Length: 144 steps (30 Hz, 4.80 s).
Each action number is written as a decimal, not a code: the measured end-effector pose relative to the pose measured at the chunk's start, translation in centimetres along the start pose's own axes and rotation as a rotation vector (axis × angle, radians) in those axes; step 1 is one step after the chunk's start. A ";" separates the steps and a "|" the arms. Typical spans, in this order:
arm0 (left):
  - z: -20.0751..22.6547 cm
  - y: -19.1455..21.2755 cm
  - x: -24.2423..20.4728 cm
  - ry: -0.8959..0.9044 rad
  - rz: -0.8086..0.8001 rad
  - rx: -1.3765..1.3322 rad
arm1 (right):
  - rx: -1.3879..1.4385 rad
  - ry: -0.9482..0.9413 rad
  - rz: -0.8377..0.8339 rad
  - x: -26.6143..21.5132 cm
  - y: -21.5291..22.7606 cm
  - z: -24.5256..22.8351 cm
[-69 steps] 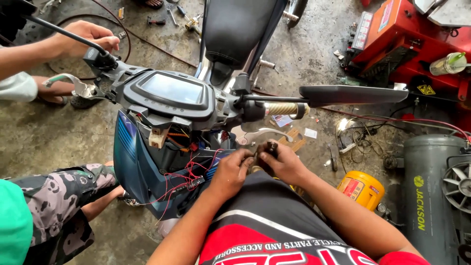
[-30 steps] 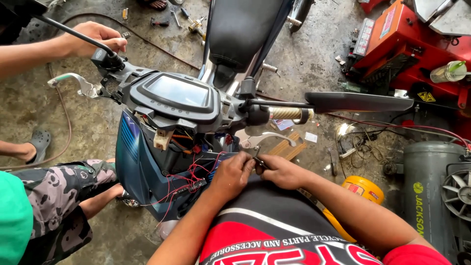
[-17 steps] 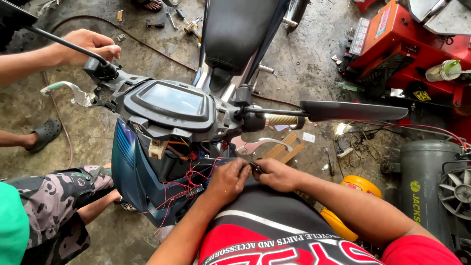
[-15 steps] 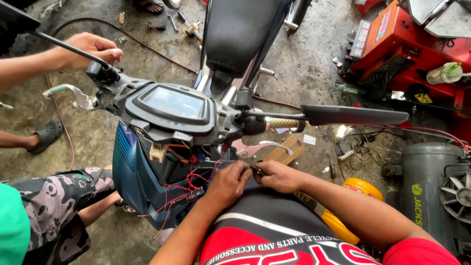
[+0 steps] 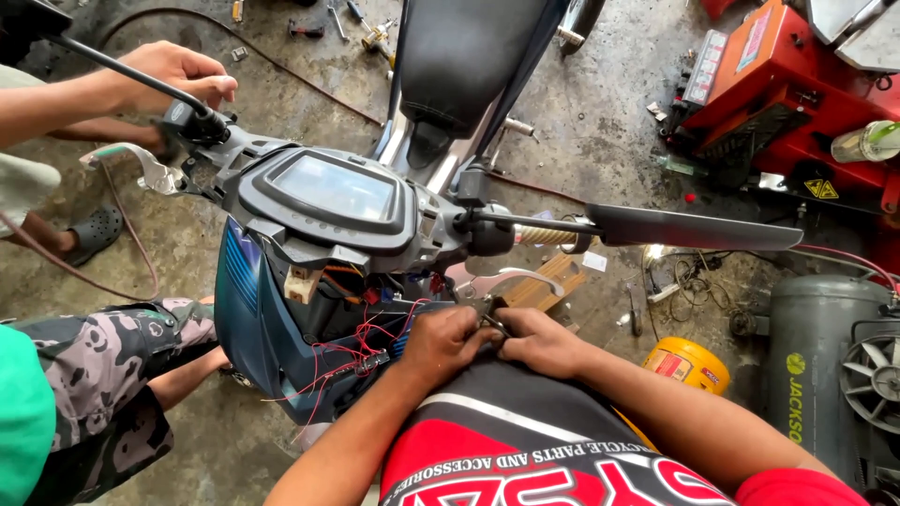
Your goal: Testing and repairing the electrical wiring system of a motorcycle, involving wire manipulation and taping.
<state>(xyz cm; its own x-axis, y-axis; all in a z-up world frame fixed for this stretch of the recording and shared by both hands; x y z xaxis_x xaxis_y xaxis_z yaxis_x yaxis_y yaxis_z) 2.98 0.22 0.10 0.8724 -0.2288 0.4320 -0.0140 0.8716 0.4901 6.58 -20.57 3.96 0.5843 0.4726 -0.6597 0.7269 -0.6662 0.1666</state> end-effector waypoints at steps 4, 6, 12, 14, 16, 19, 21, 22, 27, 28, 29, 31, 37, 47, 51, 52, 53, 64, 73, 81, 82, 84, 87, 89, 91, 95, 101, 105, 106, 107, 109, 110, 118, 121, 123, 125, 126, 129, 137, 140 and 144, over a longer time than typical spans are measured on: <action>0.6 0.3 0.2 -0.001 0.030 0.029 | 0.044 -0.015 0.049 0.0 -0.8 0.1; 0.7 0.2 0.0 0.022 0.048 0.049 | 0.047 -0.044 0.091 -0.1 -1.0 0.8; 1.0 0.3 0.4 0.005 0.080 -0.014 | 0.239 0.036 0.196 0.0 -2.0 1.6; 0.4 0.1 0.1 0.006 0.084 -0.015 | 0.270 0.059 0.211 -0.1 -2.1 1.0; 0.0 -0.1 -0.1 0.011 0.088 -0.014 | 0.301 0.080 0.222 -0.6 -2.0 0.2; -0.6 -0.2 0.0 -0.005 0.076 -0.025 | 0.332 0.129 0.264 -1.1 -1.7 -0.4; -0.2 0.0 -0.3 -0.041 0.089 -0.039 | 0.354 0.169 0.302 -1.8 -1.7 -0.2; 0.3 0.3 0.0 -0.042 0.091 -0.038 | 0.352 0.171 0.301 -1.1 -1.1 1.7; 0.0 2.4 -2.6 0.019 0.088 0.016 | 0.724 0.271 0.448 -3.4 -1.1 7.1; 0.1 2.0 -1.8 0.059 0.068 0.004 | 0.739 0.227 0.440 -3.5 -0.8 6.1; 0.1 1.6 -1.2 0.022 0.092 -0.009 | 0.491 0.246 0.420 -3.5 -0.6 5.1; 1.6 1.6 -2.3 -0.008 0.113 -0.018 | 0.251 0.262 0.383 -5.3 -1.2 2.5; 1.5 1.6 -1.6 -0.043 -0.002 0.203 | -0.484 0.517 0.437 -4.7 0.7 -0.5; 3.5 2.2 0.9 -0.031 0.046 0.197 | -0.535 0.486 0.424 -3.1 -0.9 0.0; 3.0 1.5 0.8 0.049 0.104 0.141 | -0.615 0.449 0.490 -1.1 -1.8 1.6; 3.3 1.6 0.9 0.047 0.103 0.141 | -0.615 0.449 0.492 -1.1 -2.0 1.0; 3.4 1.7 0.9 0.081 0.092 0.114 | -0.600 0.447 0.490 -1.1 -2.1 0.3; 2.8 1.7 1.0 0.134 0.113 0.090 | -0.718 0.370 0.516 -0.9 -3.3 -0.4; 2.8 2.7 1.7 0.033 0.040 0.065 | -0.574 0.292 0.272 -2.3 -1.8 -2.9; 3.3 3.5 2.2 -0.051 0.030 -0.084 | -0.073 0.222 -0.013 -1.0 -0.8 -1.0; 3.3 3.6 2.3 -0.051 0.029 -0.084 | -0.072 0.222 -0.012 -0.9 -0.8 -1.1; 3.3 3.9 2.3 -0.051 0.034 -0.106 | -0.078 0.219 -0.025 -0.7 -0.7 -1.2; 3.0 3.7 2.1 -0.060 0.037 -0.106 | -0.076 0.213 -0.021 -0.9 -0.8 -1.7; 3.0 3.8 2.1 -0.064 0.037 -0.108 | -0.076 0.209 -0.020 -0.9 -0.9 -1.7; 3.2 4.0 2.4 -0.072 0.035 -0.113 | -0.075 0.204 -0.015 -0.8 -0.8 -1.6; 3.5 4.8 3.2 -0.130 -0.001 -0.154 | -0.052 0.183 -0.043 -1.0 -0.1 -2.4; 2.0 3.7 2.1 -0.146 0.026 -0.127 | -0.002 0.146 -0.013 -1.0 -0.9 -2.6; 1.6 3.1 1.7 -0.150 0.072 -0.024 | 0.096 0.140 0.060 -0.6 -1.8 -1.4; 1.7 3.0 1.7 -0.150 0.072 -0.025 | 0.096 0.140 0.060 -0.5 -1.9 -1.1; 1.7 3.0 1.7 -0.145 0.091 -0.017 | 0.124 0.135 0.081 -0.4 -1.9 -0.8; 1.8 2.7 1.5 -0.137 0.108 -0.012 | 0.156 0.126 0.101 -0.3 -2.1 -0.2; 1.8 2.5 1.6 -0.142 0.130 -0.002 | 0.214 0.127 0.142 -0.2 -2.1 -0.1; 0.6 4.4 0.4 -0.146 0.192 0.007 | 0.950 0.233 0.472 -1.6 -1.2 3.6; 1.4 5.6 -1.5 -0.060 0.141 -0.022 | 0.706 0.335 0.439 -4.5 -2.2 5.6; 1.9 5.7 0.1 -0.046 0.087 -0.076 | 0.310 0.337 0.531 -5.1 -0.9 5.2; 1.8 5.2 -1.2 -0.026 0.096 -0.086 | 0.005 0.444 0.579 -5.9 -0.2 4.8; 1.4 4.8 -1.1 -0.014 0.105 -0.092 | -0.303 0.551 0.627 -5.9 0.6 4.3; 2.7 5.4 -1.8 -0.022 0.084 -0.146 | -0.396 0.350 0.603 -5.9 1.6 6.4; 1.5 4.4 -3.7 0.037 0.190 -0.224 | -0.672 0.022 0.142 -10.7 1.1 -1.3; 1.1 4.4 -3.3 0.020 0.225 -0.258 | -0.661 0.233 0.261 -12.2 1.1 -5.7; 0.1 4.1 -3.1 0.033 0.198 -0.315 | -0.586 0.998 0.795 -11.1 -0.4 -14.9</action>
<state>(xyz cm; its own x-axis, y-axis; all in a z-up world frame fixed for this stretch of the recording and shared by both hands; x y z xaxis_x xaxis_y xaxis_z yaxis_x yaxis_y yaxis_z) 0.20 4.47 0.85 0.8830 -0.0328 0.4683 -0.0374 0.9895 0.1397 5.19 -16.99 22.17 0.7318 0.4578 0.5049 -0.0170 -0.7284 0.6850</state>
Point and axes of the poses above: each hand's wrist, its own x-axis towards the middle knuckle, its own y-axis out of the back of the hand, z = x × y, the point moved 1 cm from there along x, towards the middle knuckle, and after that the axes turned 3 degrees about -y, right-handed, at the moved point
